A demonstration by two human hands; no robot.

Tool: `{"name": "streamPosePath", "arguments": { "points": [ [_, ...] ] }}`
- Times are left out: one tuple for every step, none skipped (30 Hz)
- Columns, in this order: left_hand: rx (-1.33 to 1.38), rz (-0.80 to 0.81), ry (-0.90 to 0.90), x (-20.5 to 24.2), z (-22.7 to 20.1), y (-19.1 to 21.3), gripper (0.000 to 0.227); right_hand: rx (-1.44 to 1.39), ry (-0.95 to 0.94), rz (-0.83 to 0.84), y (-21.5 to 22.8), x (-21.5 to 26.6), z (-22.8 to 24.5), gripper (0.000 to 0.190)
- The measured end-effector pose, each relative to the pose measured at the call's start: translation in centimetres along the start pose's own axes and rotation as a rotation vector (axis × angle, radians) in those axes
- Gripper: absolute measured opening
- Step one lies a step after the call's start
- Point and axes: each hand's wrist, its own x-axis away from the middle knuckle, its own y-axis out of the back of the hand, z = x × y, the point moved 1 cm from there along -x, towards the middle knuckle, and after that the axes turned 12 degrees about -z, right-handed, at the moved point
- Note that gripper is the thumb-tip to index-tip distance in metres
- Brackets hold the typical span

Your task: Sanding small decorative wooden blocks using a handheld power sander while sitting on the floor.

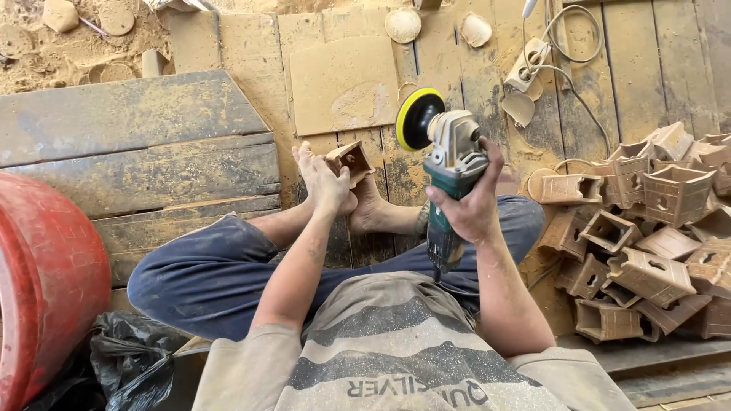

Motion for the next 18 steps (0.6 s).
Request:
{"name": "streamPosePath", "arguments": {
  "points": [
    [0.002, 0.003, -0.001, -0.2, -2.1, 1.8, 0.055, 0.003, -0.001, -0.002, 0.5, 0.1, -1.0, 0.097],
    [-0.016, -0.002, 0.013, -0.1, -4.0, 3.6, 0.056, 0.054, 0.004, 0.003, 1.2, 0.6, -1.9, 0.097],
    [-0.034, -0.007, 0.026, 0.1, -6.0, 5.4, 0.057, 0.106, 0.008, 0.008, 1.8, 1.1, -2.8, 0.098],
    [-0.037, -0.006, 0.031, 0.1, -6.4, 6.2, 0.057, 0.106, 0.004, 0.011, 1.7, 1.4, -2.6, 0.098],
    [0.014, -0.011, 0.017, 0.2, -7.0, 7.1, 0.055, 0.117, -0.048, 0.019, 1.6, 1.7, -2.4, 0.100],
    [0.067, -0.016, -0.003, 0.0, -7.5, 8.0, 0.053, 0.127, -0.096, 0.022, 1.4, 1.9, -2.1, 0.102],
    [0.066, -0.015, -0.004, -1.5, -3.2, 2.7, 0.053, 0.127, -0.097, 0.021, 1.3, 2.0, -2.1, 0.102],
    [0.043, -0.049, -0.026, -1.9, 1.7, -1.7, 0.053, 0.196, -0.107, 0.035, 1.4, 2.1, -2.0, 0.101],
    [0.020, -0.082, -0.047, -1.9, 6.7, -5.3, 0.052, 0.264, -0.117, 0.050, 1.4, 2.1, -1.9, 0.100],
    [0.020, -0.077, -0.043, -3.2, 7.9, -6.3, 0.052, 0.268, -0.122, 0.052, 1.2, 2.2, -1.6, 0.100],
    [-0.027, -0.077, -0.152, -4.5, 9.2, -7.3, 0.042, 0.321, -0.167, 0.051, 0.8, 2.2, -1.3, 0.101],
    [-0.076, -0.080, -0.251, -5.5, 10.7, -8.1, 0.033, 0.374, -0.214, 0.060, 0.4, 2.4, -1.1, 0.103],
    [-0.077, -0.076, -0.238, -6.4, 9.1, -6.9, 0.033, 0.378, -0.219, 0.072, 0.4, 2.4, -0.9, 0.103],
    [-0.165, 0.099, -0.271, -7.4, 7.7, -5.7, 0.033, 0.427, -0.277, 0.102, 0.3, 2.4, -0.8, 0.102],
    [-0.249, 0.276, -0.301, -8.4, 6.4, -4.5, 0.036, 0.477, -0.335, 0.132, 0.2, 2.4, -0.7, 0.102],
    [-0.250, 0.271, -0.285, -8.5, 4.7, -2.2, 0.036, 0.476, -0.332, 0.148, 0.2, 2.6, -1.1, 0.102],
    [-0.209, 0.332, -0.399, -8.5, 2.8, -0.1, 0.036, 0.529, -0.413, 0.181, 0.2, 2.9, -1.7, 0.100],
    [-0.166, 0.397, -0.515, -8.5, 0.9, 1.9, 0.038, 0.584, -0.496, 0.210, 0.3, 3.2, -2.2, 0.099]
  ]
}}
